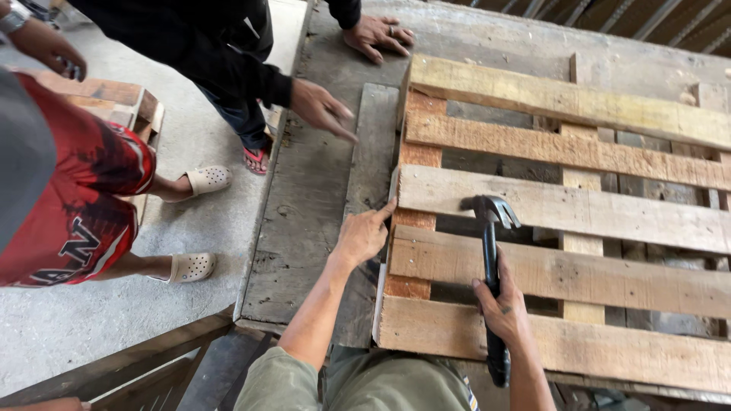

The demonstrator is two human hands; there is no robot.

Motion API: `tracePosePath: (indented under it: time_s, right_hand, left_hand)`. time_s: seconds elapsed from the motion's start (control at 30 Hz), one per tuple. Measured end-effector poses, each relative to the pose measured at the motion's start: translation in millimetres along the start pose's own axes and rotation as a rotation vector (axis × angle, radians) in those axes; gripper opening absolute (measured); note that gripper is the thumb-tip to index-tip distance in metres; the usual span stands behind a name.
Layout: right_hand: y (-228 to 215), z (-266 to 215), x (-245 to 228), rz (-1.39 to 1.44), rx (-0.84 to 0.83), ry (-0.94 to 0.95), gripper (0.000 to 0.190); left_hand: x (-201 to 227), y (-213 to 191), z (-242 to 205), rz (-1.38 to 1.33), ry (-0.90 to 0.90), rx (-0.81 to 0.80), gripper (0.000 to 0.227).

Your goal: The person uses a hammer to drive nails into a wooden pallet placed on a workbench. They repeatedly pick up nails from a nearby container and hammer them into the pallet slats.

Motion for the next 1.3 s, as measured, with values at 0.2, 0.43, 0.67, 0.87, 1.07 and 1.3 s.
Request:
tracePosePath:
  time_s: [0.2, 0.43, 0.67, 0.87, 1.07, 1.3]
  right_hand:
    - [1.1, 1.9, 2.8, 0.027, 0.005, -0.067, 0.081]
    - [-1.5, -3.6, -9.5, 0.069, -0.009, -0.083, 0.082]
    - [-1.9, -1.4, -5.6, 0.078, -0.015, -0.049, 0.082]
    - [-1.9, 1.4, 2.6, -0.033, -0.036, -0.026, 0.074]
    - [-2.0, 0.9, -2.8, -0.141, -0.045, -0.052, 0.053]
    - [-5.1, 0.4, -2.3, -0.183, -0.028, -0.008, 0.055]
  left_hand:
    - [-1.9, -5.5, -14.9, -0.033, 0.028, 0.070, 0.061]
    - [-3.1, -13.8, -30.5, -0.140, -0.075, 0.058, 0.059]
    - [-4.2, -22.2, -27.3, -0.436, 0.000, 0.281, 0.047]
    - [-24.3, -30.7, 25.4, -0.855, -0.157, 0.361, 0.023]
    - [7.8, -52.8, 143.8, -0.731, 0.056, 0.477, 0.017]
    - [28.9, -41.1, 193.7, -0.572, 0.259, 0.571, 0.006]
Point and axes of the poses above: each hand's wrist, its own z-axis towards the middle knuckle, its own y-axis out of the palm, x = y × z, the point moved 8 cm from there along z, towards the middle knuckle, and after that the axes turned 2 degrees about x, right-handed, at the moved point
